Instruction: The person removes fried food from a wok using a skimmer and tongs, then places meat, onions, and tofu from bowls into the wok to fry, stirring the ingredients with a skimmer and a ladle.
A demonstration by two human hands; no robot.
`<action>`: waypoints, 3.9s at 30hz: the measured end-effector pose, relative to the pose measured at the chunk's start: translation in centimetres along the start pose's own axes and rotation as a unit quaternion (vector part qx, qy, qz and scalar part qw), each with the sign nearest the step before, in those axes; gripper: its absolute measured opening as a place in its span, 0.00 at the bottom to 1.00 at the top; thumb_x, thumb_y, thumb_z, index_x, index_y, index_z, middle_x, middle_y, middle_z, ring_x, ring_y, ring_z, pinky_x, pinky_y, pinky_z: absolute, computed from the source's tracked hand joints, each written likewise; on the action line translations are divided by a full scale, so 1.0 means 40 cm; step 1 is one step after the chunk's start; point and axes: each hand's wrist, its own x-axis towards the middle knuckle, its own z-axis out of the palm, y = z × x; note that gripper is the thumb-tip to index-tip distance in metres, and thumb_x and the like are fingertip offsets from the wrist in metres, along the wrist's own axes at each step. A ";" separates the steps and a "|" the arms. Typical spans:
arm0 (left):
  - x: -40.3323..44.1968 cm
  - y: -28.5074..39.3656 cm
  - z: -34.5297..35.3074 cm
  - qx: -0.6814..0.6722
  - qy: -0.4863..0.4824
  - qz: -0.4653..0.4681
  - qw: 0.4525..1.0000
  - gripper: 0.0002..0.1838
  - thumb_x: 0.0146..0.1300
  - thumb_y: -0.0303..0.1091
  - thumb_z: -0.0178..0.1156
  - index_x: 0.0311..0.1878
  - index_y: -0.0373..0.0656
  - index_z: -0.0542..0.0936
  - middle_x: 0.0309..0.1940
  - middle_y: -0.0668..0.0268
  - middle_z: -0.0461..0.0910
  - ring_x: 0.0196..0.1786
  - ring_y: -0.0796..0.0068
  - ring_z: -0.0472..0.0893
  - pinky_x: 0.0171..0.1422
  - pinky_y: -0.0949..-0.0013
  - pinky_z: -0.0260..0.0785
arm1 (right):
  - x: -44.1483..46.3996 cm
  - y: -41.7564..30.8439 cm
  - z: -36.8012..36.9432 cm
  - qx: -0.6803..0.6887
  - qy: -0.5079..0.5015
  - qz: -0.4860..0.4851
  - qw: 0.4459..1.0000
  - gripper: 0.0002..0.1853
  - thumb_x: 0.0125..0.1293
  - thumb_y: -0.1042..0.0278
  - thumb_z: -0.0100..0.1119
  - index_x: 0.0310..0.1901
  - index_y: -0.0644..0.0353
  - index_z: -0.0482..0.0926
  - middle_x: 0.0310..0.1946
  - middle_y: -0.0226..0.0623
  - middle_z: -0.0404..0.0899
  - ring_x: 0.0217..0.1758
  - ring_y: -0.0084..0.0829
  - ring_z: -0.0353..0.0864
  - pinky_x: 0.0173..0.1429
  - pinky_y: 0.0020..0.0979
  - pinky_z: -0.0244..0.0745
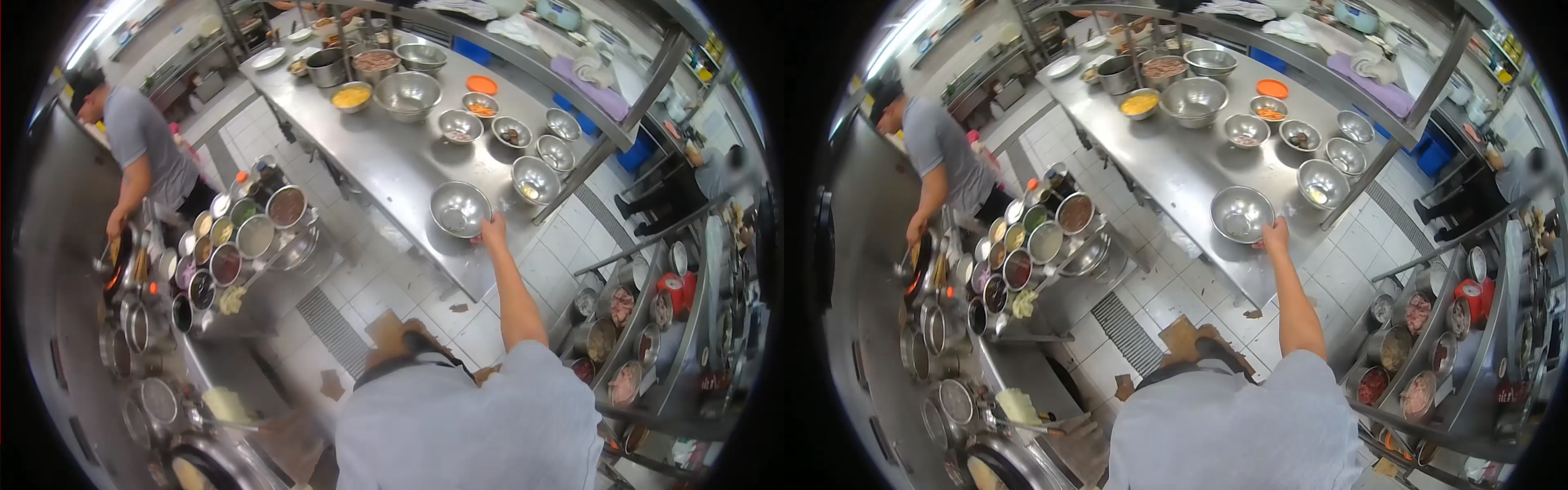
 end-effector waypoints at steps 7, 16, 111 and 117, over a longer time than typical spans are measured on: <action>0.024 0.159 0.050 0.106 -0.082 0.014 0.991 0.22 0.68 0.41 0.52 0.63 0.43 0.71 0.58 0.56 0.73 0.54 0.66 0.75 0.59 0.58 0.69 | 0.214 -0.042 -0.142 0.348 0.078 0.040 0.933 0.04 0.64 0.76 0.49 0.38 0.63 0.65 0.30 0.40 0.71 0.29 0.32 0.78 0.39 0.41 0.85; 0.019 0.241 0.090 0.143 -0.138 0.023 0.980 0.23 0.68 0.41 0.52 0.63 0.43 0.71 0.57 0.56 0.73 0.54 0.66 0.75 0.59 0.58 0.69 | 0.007 -0.001 0.059 0.413 -0.179 0.083 0.889 0.07 0.70 0.65 0.49 0.41 0.60 0.70 0.44 0.44 0.78 0.43 0.36 0.82 0.49 0.42 0.81; -0.380 0.118 -0.057 -0.279 0.352 -0.208 0.869 0.08 0.68 0.32 0.49 0.43 0.39 0.76 0.28 0.63 0.75 0.34 0.72 0.77 0.39 0.60 0.71 | -1.962 -0.300 2.330 -0.035 -0.864 0.210 0.456 0.03 0.72 0.71 0.49 0.43 0.56 0.66 0.25 0.31 0.72 0.17 0.17 0.63 0.17 0.20 0.57; -0.376 -0.036 0.014 -0.563 0.393 -0.213 0.696 0.11 0.64 0.30 0.52 0.49 0.40 0.74 0.31 0.60 0.78 0.34 0.71 0.79 0.36 0.66 0.74 | -1.926 -0.357 2.130 -0.038 -0.818 0.126 0.560 0.19 0.72 0.62 0.51 0.59 0.65 0.68 0.46 0.48 0.76 0.40 0.33 0.80 0.35 0.32 0.79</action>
